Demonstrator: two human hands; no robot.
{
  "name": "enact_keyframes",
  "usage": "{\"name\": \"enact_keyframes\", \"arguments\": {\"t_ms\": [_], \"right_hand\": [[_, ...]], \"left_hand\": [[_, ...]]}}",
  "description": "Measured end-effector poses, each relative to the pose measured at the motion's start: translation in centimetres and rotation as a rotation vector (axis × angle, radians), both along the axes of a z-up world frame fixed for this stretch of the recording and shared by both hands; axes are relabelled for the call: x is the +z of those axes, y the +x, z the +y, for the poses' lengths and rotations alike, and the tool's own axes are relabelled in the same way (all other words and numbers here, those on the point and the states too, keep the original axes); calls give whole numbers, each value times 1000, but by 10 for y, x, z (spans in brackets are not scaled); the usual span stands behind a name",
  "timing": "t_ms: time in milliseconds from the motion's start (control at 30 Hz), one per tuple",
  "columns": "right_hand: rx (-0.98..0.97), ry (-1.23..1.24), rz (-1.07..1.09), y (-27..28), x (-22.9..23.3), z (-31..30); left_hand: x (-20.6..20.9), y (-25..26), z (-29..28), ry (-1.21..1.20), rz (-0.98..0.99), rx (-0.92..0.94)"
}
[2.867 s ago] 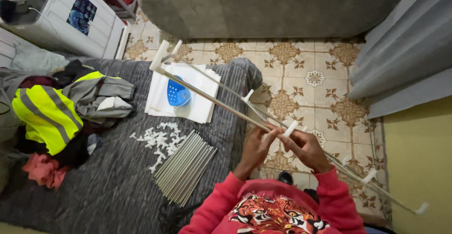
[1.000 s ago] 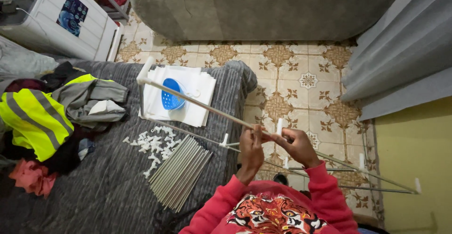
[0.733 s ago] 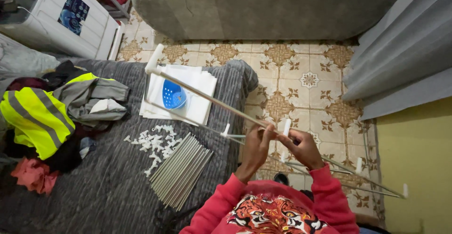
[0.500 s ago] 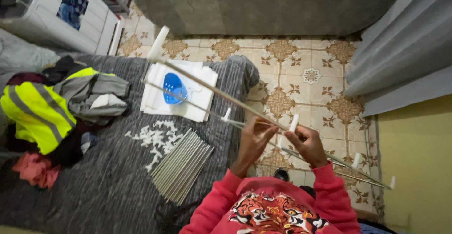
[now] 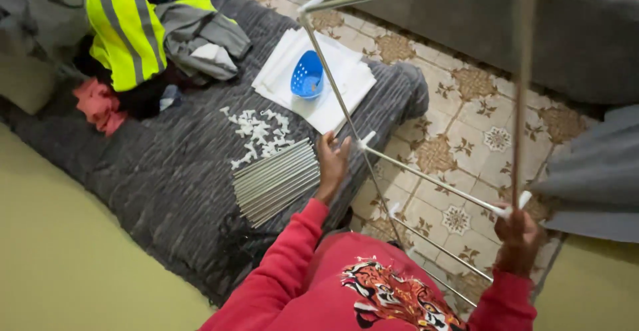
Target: Assembling a small storage rack using metal rods and plastic connectors.
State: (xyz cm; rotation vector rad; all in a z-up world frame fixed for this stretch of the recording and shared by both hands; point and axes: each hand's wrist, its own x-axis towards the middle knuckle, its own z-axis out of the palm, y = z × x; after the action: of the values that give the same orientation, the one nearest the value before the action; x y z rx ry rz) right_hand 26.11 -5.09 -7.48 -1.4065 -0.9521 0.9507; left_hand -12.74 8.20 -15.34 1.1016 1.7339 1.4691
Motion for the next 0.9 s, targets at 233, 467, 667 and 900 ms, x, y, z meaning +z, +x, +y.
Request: {"name": "enact_keyframes", "arguments": {"t_ms": [233, 467, 667, 900], "right_hand": [[-13, 18, 112, 20, 8, 6], [-261, 140, -325, 41, -19, 22], [-429, 36, -579, 1, -22, 32], [-539, 112, -410, -46, 9, 21]], "left_hand": [[19, 0, 4, -40, -358, -274], [50, -14, -10, -124, -134, -518], [71, 6, -28, -2, -72, -545], [105, 23, -22, 18, -32, -539]]}}
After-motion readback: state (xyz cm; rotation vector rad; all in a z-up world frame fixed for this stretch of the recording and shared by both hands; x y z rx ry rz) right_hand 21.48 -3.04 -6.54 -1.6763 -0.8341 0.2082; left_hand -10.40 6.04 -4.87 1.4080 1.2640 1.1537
